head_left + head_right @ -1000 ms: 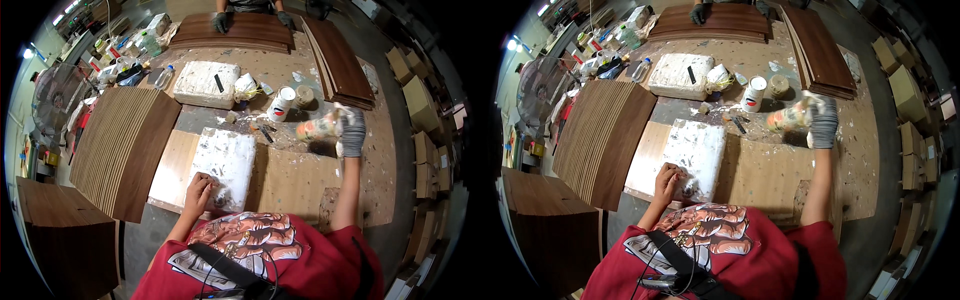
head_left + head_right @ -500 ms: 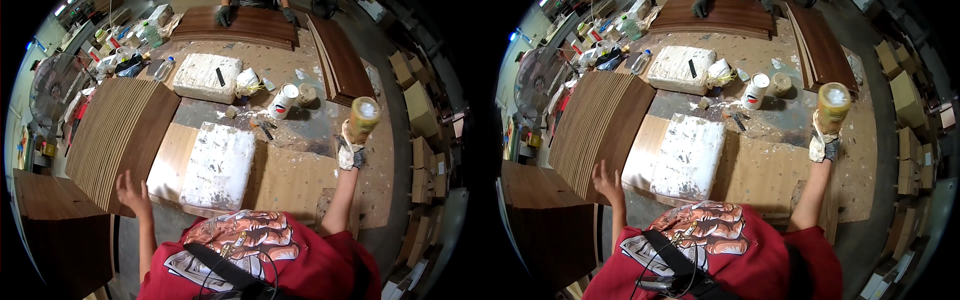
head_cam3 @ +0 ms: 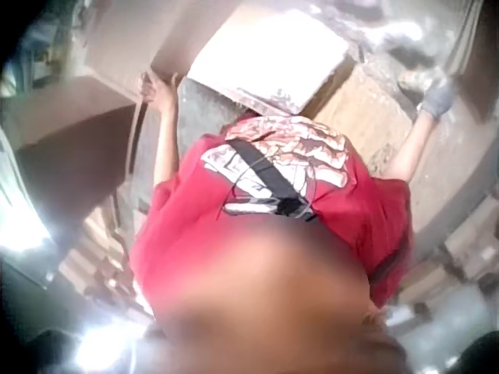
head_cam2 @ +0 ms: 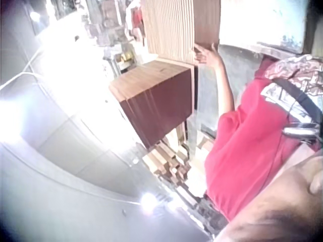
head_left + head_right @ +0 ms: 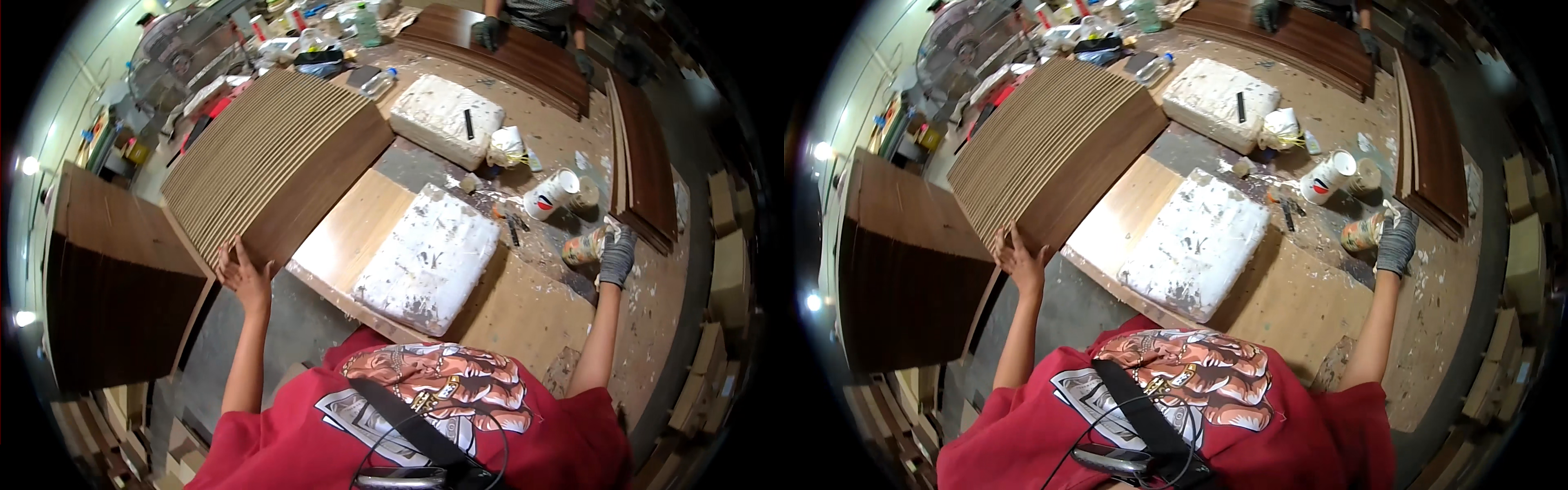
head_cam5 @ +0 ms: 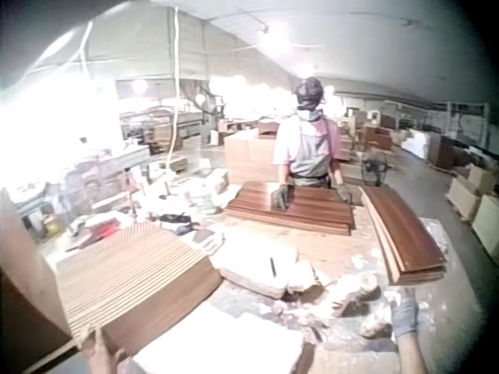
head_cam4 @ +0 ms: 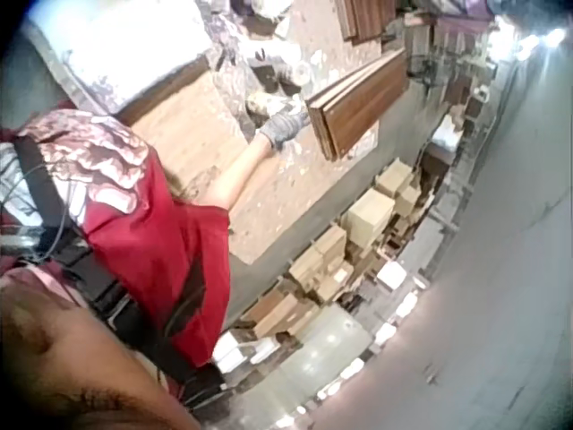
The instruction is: The person wipes wooden panels with a cloth and stacks them onto a pallet in a manufacturing facility.
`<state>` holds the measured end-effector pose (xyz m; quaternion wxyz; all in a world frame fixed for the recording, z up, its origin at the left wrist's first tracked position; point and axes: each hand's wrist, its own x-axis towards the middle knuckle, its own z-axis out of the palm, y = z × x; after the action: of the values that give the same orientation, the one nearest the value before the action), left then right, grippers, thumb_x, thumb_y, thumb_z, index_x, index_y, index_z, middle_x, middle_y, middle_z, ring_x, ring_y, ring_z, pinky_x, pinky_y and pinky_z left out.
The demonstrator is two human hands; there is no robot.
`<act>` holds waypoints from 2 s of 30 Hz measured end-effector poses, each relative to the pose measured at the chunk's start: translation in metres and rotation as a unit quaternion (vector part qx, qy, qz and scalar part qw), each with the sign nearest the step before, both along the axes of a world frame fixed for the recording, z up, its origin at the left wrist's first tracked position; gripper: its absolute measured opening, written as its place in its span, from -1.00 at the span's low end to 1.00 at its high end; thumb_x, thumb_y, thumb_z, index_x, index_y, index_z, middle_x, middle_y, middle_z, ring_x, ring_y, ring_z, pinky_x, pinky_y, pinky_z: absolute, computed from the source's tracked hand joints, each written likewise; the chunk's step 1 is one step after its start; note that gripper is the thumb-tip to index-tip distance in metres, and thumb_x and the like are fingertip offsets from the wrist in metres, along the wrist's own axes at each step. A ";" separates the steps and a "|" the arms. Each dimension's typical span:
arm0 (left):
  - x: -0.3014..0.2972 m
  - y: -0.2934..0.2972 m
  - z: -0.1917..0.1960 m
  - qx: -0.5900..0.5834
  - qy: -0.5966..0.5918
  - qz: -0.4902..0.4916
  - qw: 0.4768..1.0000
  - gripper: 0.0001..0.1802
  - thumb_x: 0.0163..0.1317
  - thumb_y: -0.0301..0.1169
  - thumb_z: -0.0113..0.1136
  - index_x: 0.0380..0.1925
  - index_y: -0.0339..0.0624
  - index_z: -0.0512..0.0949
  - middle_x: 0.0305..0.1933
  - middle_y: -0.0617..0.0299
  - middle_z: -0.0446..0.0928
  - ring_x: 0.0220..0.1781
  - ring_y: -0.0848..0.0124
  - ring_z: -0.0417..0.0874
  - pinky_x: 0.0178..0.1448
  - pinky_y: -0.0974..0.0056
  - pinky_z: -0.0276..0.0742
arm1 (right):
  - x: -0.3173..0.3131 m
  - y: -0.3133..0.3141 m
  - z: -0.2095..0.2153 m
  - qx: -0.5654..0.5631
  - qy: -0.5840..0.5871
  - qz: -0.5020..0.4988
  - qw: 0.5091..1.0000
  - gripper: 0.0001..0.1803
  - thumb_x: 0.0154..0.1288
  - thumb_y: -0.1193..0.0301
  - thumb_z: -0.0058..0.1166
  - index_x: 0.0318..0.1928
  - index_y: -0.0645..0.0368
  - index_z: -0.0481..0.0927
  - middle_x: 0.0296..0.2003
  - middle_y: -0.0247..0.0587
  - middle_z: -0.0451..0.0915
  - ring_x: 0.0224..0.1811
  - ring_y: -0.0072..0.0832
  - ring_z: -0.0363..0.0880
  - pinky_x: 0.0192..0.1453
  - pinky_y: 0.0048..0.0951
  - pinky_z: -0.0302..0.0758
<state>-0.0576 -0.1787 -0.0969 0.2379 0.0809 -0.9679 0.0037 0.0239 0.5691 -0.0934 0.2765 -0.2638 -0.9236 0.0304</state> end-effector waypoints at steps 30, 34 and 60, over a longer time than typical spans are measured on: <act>0.029 -0.071 0.014 0.568 0.009 -0.122 0.814 -0.79 0.15 -0.54 0.31 -0.19 -0.32 0.61 -0.35 0.25 0.66 -0.34 0.55 0.62 -0.28 0.44 0.50 | -0.191 -0.394 0.070 -0.405 0.091 0.505 0.757 -0.68 0.43 0.31 -0.11 0.11 0.14 0.41 0.02 -0.15 0.49 -0.01 -0.40 0.53 0.07 -0.37 0.54; 0.035 -0.090 -0.010 0.627 -0.023 -0.111 0.771 -0.77 0.11 -0.65 0.23 -0.19 -0.35 0.61 -0.35 0.35 0.60 -0.35 0.64 0.53 -0.29 0.48 0.47 | -0.220 -0.515 0.061 -0.183 0.039 0.593 0.783 -0.69 0.44 0.23 -0.14 0.03 0.14 0.47 -0.01 -0.09 0.51 0.01 -0.21 0.52 0.17 -0.23 0.45; 0.050 -0.109 -0.058 0.614 -0.020 -0.117 0.780 -0.79 0.15 -0.68 0.14 -0.19 -0.38 0.58 -0.21 0.17 0.62 -0.16 0.46 0.58 -0.02 0.38 0.48 | -0.273 -0.553 0.021 0.091 -0.206 0.533 0.815 -0.68 0.08 0.07 -0.04 -0.41 -0.01 0.65 -0.39 -0.13 0.62 -0.28 -0.23 0.58 -0.14 -0.23 0.46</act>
<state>-0.0078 -0.2876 -0.1546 0.1167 0.0957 -0.7716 -0.6180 -0.2495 0.0163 -0.0722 0.0425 0.2965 -0.9535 0.0337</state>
